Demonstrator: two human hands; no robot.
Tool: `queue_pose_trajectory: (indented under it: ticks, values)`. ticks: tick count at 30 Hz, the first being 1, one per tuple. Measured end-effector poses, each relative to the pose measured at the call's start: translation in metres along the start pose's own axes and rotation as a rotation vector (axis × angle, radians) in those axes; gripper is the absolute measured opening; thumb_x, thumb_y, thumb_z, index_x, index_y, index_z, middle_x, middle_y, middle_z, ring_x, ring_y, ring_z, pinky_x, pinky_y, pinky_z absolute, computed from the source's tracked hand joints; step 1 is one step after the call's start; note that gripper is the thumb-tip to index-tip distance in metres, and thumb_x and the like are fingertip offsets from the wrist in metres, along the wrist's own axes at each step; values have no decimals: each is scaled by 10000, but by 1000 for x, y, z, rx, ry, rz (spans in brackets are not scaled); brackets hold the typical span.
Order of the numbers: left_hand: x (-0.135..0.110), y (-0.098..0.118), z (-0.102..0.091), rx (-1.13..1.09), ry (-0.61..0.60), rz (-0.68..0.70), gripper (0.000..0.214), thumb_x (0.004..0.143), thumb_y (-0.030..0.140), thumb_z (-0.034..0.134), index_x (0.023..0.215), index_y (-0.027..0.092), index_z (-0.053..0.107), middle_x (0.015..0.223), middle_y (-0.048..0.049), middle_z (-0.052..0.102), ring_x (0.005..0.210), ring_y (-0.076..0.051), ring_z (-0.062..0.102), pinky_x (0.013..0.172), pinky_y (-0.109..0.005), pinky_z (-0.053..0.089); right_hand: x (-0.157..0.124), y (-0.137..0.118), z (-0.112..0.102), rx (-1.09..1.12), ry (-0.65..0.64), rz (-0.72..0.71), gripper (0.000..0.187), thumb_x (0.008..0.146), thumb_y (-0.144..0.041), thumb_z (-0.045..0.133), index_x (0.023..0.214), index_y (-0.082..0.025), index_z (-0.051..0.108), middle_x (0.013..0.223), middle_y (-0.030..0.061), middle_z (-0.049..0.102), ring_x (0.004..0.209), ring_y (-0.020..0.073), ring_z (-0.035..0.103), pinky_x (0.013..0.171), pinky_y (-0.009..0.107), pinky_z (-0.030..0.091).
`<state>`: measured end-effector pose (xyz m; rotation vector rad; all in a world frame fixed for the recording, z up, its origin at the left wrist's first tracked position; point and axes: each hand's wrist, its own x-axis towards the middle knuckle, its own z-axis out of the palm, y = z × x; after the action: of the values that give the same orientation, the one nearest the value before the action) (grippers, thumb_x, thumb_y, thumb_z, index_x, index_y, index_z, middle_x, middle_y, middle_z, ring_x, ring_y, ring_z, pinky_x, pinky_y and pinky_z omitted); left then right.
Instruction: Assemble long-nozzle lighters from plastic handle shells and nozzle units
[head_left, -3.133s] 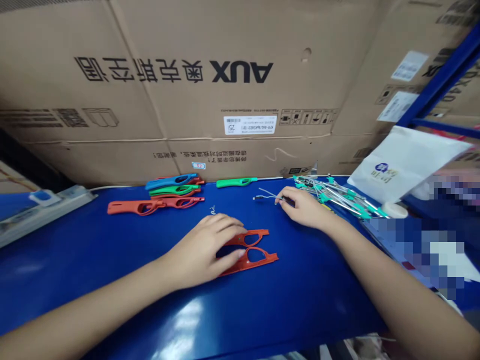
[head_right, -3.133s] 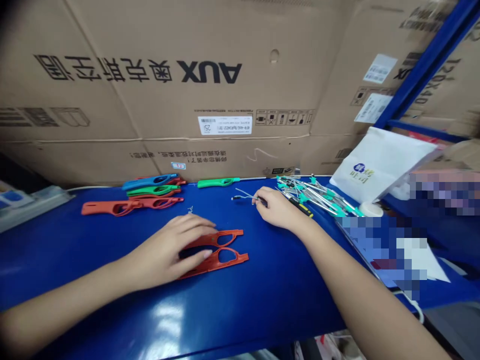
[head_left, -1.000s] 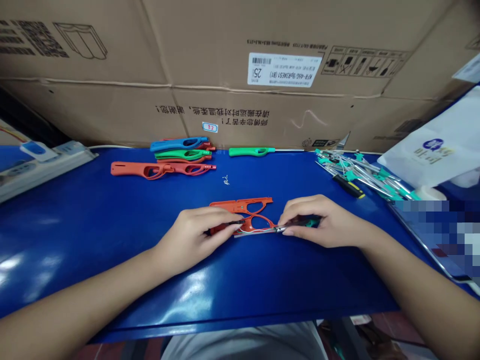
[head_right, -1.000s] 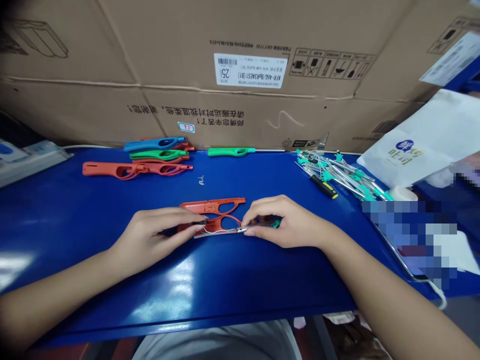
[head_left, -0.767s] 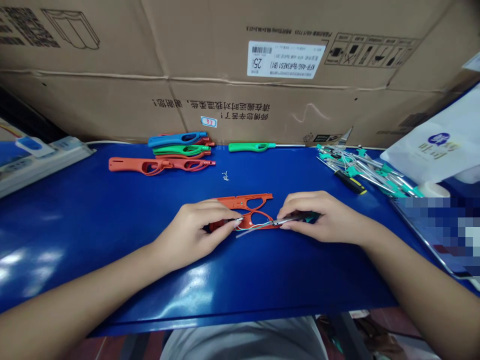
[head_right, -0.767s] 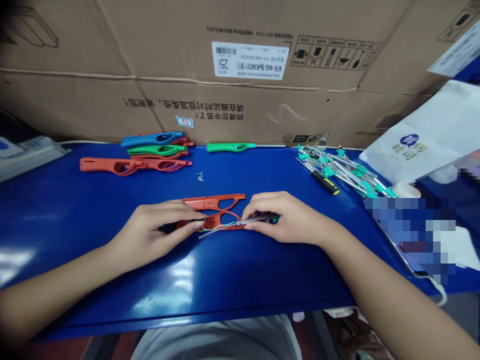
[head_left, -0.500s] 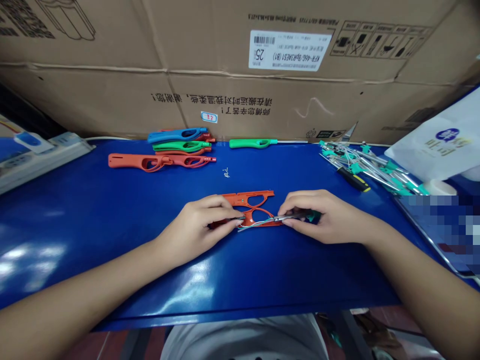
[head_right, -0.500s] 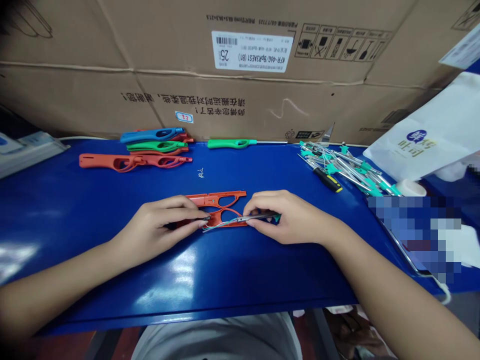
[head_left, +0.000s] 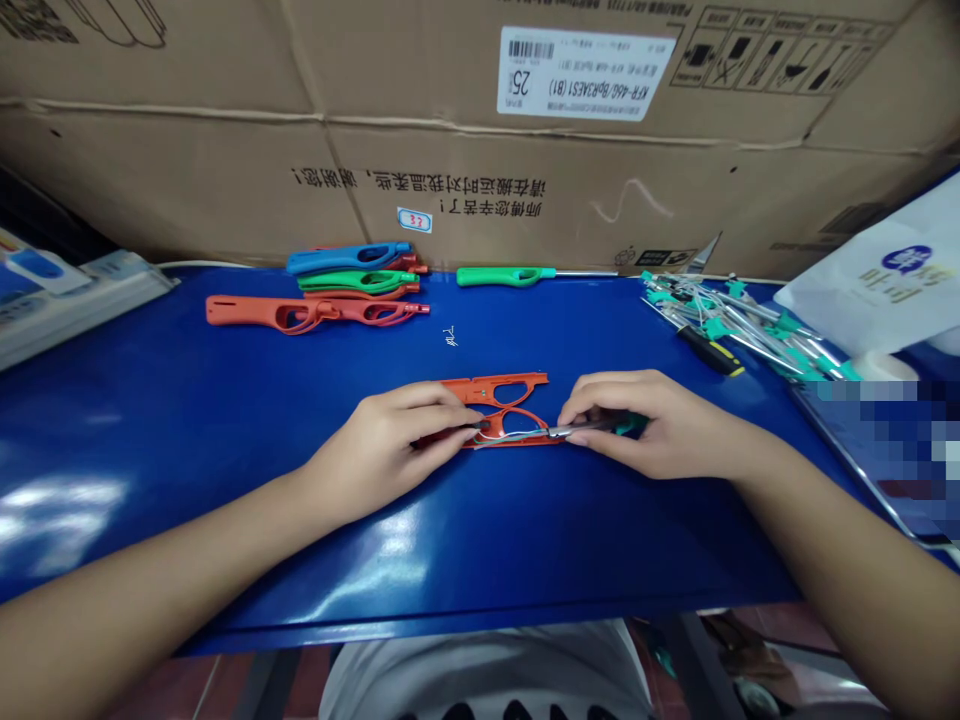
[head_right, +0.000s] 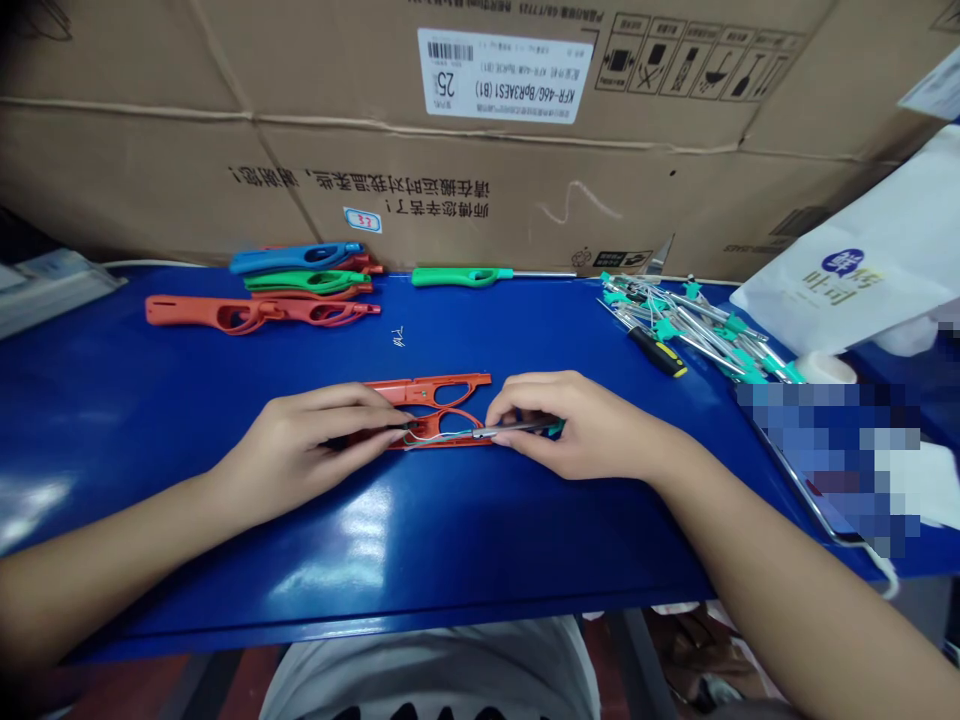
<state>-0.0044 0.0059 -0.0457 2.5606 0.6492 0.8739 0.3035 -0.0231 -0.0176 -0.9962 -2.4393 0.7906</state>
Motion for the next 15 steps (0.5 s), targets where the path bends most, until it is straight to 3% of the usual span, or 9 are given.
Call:
queue_pose_trajectory:
  ticks: [10,15]
  values:
    - [3,9,-6,70,116,92,186,922,94,694,1102,122,730,1015,-71,731,933,-122,704,863,-195,560,0,2,2,-41,0,95,26,953,-201,602,972,-214,590,901,6,579,770,130,518,680,248,409]
    - [2,7,-6,115,103,127,185,924,101,696,1106,122,722,1009,-73,726,924,-133,697,852,-221,560,0,-2,0,-20,4,85,33,966,-235,604,966,-210,582,925,12,591,792,134,529,711,257,417]
